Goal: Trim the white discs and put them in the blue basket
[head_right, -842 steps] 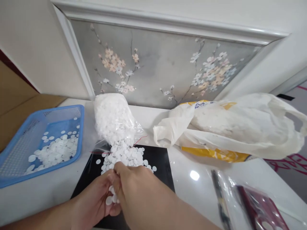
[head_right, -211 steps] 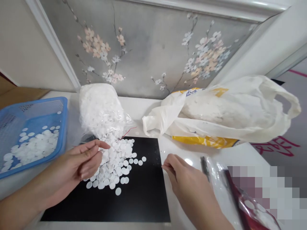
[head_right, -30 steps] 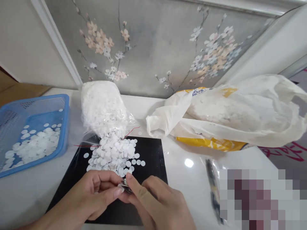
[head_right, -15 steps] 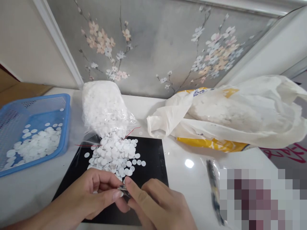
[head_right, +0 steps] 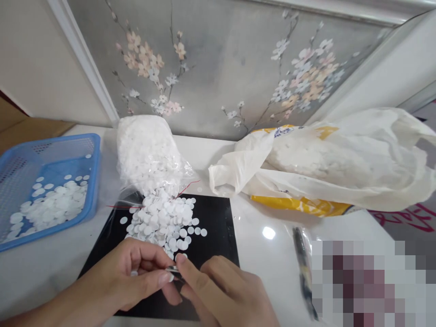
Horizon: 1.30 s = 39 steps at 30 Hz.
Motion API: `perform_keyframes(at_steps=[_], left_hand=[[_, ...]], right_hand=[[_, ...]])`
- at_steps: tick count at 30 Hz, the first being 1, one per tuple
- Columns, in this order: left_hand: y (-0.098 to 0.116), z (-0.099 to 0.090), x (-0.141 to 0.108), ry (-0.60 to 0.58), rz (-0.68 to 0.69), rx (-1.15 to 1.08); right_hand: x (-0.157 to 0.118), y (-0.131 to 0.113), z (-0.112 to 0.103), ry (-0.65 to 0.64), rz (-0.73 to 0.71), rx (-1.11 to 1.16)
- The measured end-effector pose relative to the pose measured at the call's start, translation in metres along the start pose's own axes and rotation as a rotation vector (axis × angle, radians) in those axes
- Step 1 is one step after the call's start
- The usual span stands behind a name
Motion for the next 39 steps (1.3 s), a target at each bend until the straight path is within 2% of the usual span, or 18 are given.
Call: perform_keyframes(at_steps=[8,13,18,22,26,30,34,36,38,39], left_hand=[[0.001,-0.001,0.001,-0.008,-0.008,0.014],[-0.003,-0.003,0.001,0.003,-0.062,-0.025],[-0.008,-0.004,0.004,-0.009,-0.008,-0.148],[-0.008,-0.005,0.005,0.0,0.045,-0.181],[-0.004,-0.009,0.006,0.07,0.103,-0.184],[-0.005,-0.017,0.01,0.163,0.142,-0.178],[-0.011,-0.018,0.015,0.073,0.122,-0.162],[-0.012,-0.018,0.016,0.067,0.098,-0.176],[-0.012,-0.017,0.017,0.078,0.063,-0.164],[-0.013,-0.016,0.017,0.079,0.047,-0.153]], right_hand=[[0.0,0.002,-0.001,0.006,0.015,0.014],[0.002,0.004,-0.001,0.078,0.136,0.08],[0.005,0.002,0.0,0.114,0.161,0.118],[0.01,0.02,-0.011,0.107,0.275,-0.055],[0.012,0.046,-0.021,0.131,0.435,-0.17],[0.016,0.055,-0.007,0.027,0.457,-0.086],[0.022,0.056,0.013,-0.047,0.366,-0.146],[0.024,0.056,0.018,-0.059,0.317,-0.195],[0.025,0.054,0.016,-0.036,0.335,-0.126],[0.026,0.053,0.014,-0.022,0.394,-0.031]])
Point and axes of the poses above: each hand's wrist, its own x-axis towards the middle knuckle, its own z-axis out of the palm, y = z × x, the point moved 4 cm from there along x, towards the middle knuckle, and after that the axes turned 3 degrees about -y, right-handed, at the moved point
